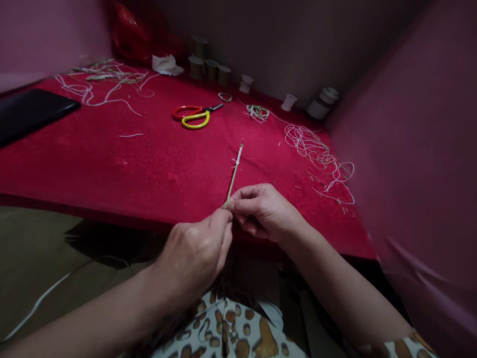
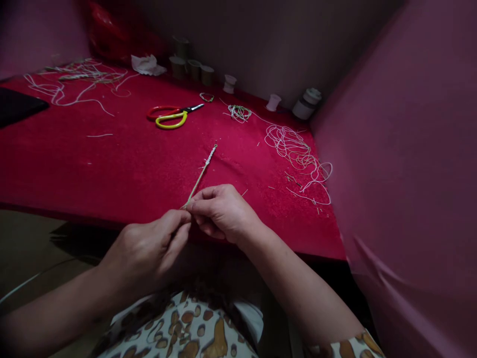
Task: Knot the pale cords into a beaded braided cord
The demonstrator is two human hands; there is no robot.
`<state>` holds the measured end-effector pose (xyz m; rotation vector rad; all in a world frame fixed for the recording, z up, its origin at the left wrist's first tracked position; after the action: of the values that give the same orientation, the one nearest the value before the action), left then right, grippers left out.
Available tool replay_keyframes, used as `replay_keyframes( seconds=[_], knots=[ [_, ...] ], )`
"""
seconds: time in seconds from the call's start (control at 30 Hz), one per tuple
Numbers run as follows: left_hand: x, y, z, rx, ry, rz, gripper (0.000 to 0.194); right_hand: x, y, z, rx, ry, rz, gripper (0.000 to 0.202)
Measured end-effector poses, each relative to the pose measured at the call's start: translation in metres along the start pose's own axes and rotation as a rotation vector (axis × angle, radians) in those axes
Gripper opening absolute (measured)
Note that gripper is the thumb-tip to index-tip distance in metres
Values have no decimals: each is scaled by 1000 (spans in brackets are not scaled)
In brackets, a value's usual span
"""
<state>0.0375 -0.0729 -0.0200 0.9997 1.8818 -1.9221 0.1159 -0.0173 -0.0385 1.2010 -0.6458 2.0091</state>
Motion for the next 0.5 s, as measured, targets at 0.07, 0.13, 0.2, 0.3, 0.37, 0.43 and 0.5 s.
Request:
replay_keyframes(
  seconds=[0.07, 0.13, 0.2, 0.3, 0.37, 0.43, 0.5],
  knots=[
    [-7, 7, 4, 139, 55, 58, 29, -1, -1, 0, 3, -10, 31, 17],
    [-15, 8, 7, 294, 124, 178, 25, 0, -2, 0, 0, -19, 59, 17],
    [-16, -8, 2, 291, 126, 330, 21, 0, -2, 0, 0, -19, 69, 16],
    [23, -43, -13, -36, -280, 585, 14, 1, -2, 0, -7, -1, 68, 17],
    [36, -30, -17, 31, -502, 864, 16, 2, -2, 1, -17, 3, 72, 18],
    [34, -12, -21, 155, -574, 1104, 13, 3, -2, 1, -16, -10, 85, 16],
    [31, -3, -25, 190, -564, 1229, 9, 4, -3, 1, -13, -22, 95, 15]
  ],
)
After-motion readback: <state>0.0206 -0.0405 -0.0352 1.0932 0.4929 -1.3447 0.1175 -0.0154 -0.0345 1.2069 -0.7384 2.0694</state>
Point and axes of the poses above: each hand's wrist, its own z-axis away from the middle knuckle, its own y-axis out of the palm, x = y × z, the point moved 8 cm from there along -z, towards the middle knuckle, and after that the axes turned 13 degrees about z, right-handed, at the moved point
